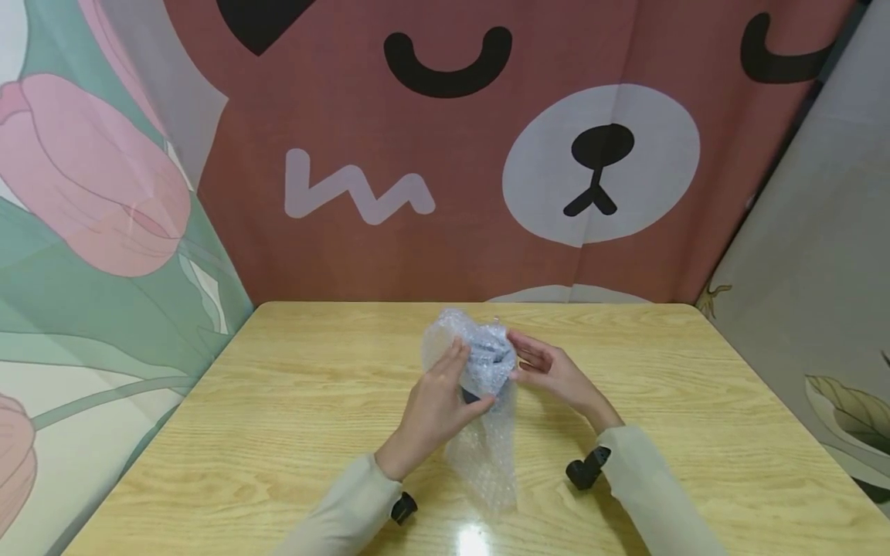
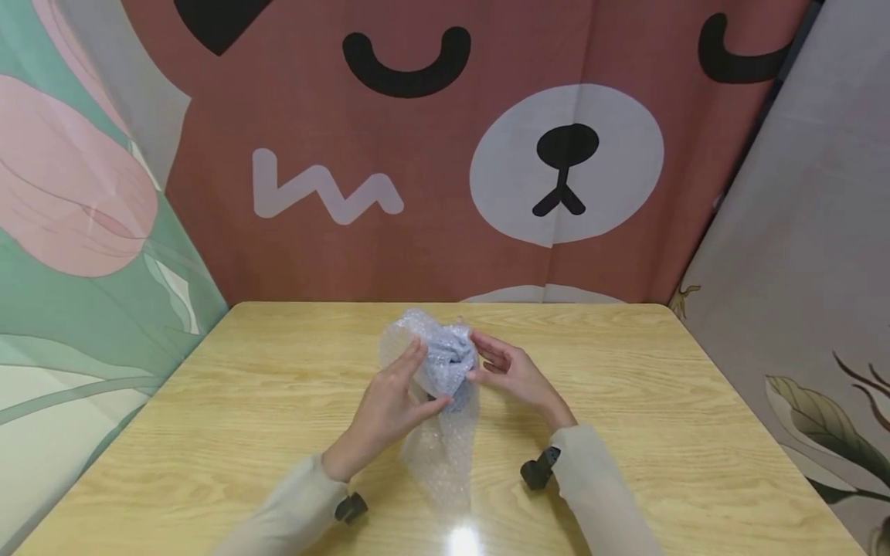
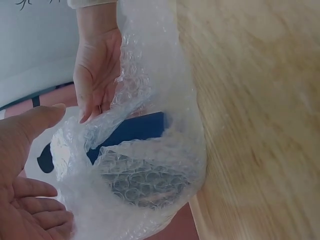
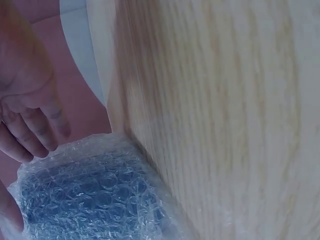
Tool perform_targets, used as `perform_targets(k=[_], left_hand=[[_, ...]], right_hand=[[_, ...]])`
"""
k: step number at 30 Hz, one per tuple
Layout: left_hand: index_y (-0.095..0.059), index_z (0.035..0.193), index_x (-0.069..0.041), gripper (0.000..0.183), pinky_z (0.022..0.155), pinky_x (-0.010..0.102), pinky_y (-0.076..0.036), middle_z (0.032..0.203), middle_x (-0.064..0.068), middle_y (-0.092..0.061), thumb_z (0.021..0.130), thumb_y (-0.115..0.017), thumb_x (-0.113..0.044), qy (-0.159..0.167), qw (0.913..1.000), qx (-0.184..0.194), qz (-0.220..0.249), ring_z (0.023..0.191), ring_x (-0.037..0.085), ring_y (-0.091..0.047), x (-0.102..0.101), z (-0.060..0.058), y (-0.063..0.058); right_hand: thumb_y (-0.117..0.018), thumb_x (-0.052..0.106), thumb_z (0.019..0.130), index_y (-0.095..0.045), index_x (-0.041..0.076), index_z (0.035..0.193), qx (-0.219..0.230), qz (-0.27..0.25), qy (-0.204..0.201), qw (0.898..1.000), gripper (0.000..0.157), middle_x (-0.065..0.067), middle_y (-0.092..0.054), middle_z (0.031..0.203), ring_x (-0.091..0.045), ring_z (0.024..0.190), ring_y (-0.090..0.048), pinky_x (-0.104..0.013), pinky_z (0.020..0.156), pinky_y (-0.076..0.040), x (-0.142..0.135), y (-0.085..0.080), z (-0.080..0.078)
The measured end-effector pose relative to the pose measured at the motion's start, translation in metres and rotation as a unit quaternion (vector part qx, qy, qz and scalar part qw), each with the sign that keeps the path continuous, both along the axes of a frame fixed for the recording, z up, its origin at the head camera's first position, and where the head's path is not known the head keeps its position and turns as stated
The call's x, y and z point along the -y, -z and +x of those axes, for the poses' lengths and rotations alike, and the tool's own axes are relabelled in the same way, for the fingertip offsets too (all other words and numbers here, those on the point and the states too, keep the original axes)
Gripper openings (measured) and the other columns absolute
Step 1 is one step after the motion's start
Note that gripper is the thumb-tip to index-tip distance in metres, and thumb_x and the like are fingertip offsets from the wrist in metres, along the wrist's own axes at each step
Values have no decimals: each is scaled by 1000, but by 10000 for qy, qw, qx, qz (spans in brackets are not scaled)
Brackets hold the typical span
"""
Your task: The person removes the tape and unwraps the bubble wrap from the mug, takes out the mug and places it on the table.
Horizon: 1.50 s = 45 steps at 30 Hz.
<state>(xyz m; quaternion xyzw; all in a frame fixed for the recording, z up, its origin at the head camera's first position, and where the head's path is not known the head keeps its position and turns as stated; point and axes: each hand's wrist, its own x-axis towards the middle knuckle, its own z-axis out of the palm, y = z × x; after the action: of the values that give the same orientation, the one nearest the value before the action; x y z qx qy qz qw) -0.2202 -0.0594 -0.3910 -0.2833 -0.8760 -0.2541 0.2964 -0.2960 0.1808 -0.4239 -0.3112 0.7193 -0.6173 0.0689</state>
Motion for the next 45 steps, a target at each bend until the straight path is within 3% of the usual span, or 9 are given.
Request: perform_targets(k=[8, 15, 19, 30, 45], left_hand=[[-52, 131, 12, 86, 94, 43, -47, 135, 32, -46, 69, -88, -36, -168, 9998, 39, -37, 128, 39, -45, -2, 0, 1], [-51, 132, 12, 89, 99, 43, -42, 138, 31, -43, 68, -89, -36, -180, 9996, 161, -126, 130, 40, -42, -3, 0, 4], [-51, 131, 13, 87, 100, 43, -41, 137, 32, -44, 69, -89, -34, -141, 9998, 103, -122, 130, 40, -42, -3, 0, 5], [-59, 124, 10, 61, 101, 40, -41, 130, 26, -54, 76, -83, -19, 228, 9992, -278, -161, 126, 36, -47, -3, 1, 2], [-66, 113, 10, 34, 97, 40, -44, 118, 29, -59, 82, -71, -1, 601, 9957, -635, 320, 117, 40, -54, 0, -5, -2]], right_hand=[[-67, 11, 93, -36, 4, 149, -118, 145, 168, 9997, 65, -12, -34, 152, -31, 134, -38, -43, 106, -34, 1, 3, -1], [-68, 7, 91, -36, -2, 147, -196, 74, 201, 9996, 65, -19, -37, 149, -35, 129, -44, -28, 98, -42, 5, 3, 0], [-68, 7, 91, -37, -1, 147, -128, 70, 214, 9997, 65, -19, -38, 148, -35, 128, -45, -26, 96, -44, 6, 3, 1], [-69, 10, 91, -38, 2, 147, 60, 141, 310, 9994, 65, -19, -42, 146, -34, 126, -47, -29, 94, -46, 7, 3, 2], [-69, 11, 91, -40, 1, 146, 227, 187, 396, 9988, 63, -22, -43, 144, -37, 127, -47, -32, 93, -48, 8, -1, 5]])
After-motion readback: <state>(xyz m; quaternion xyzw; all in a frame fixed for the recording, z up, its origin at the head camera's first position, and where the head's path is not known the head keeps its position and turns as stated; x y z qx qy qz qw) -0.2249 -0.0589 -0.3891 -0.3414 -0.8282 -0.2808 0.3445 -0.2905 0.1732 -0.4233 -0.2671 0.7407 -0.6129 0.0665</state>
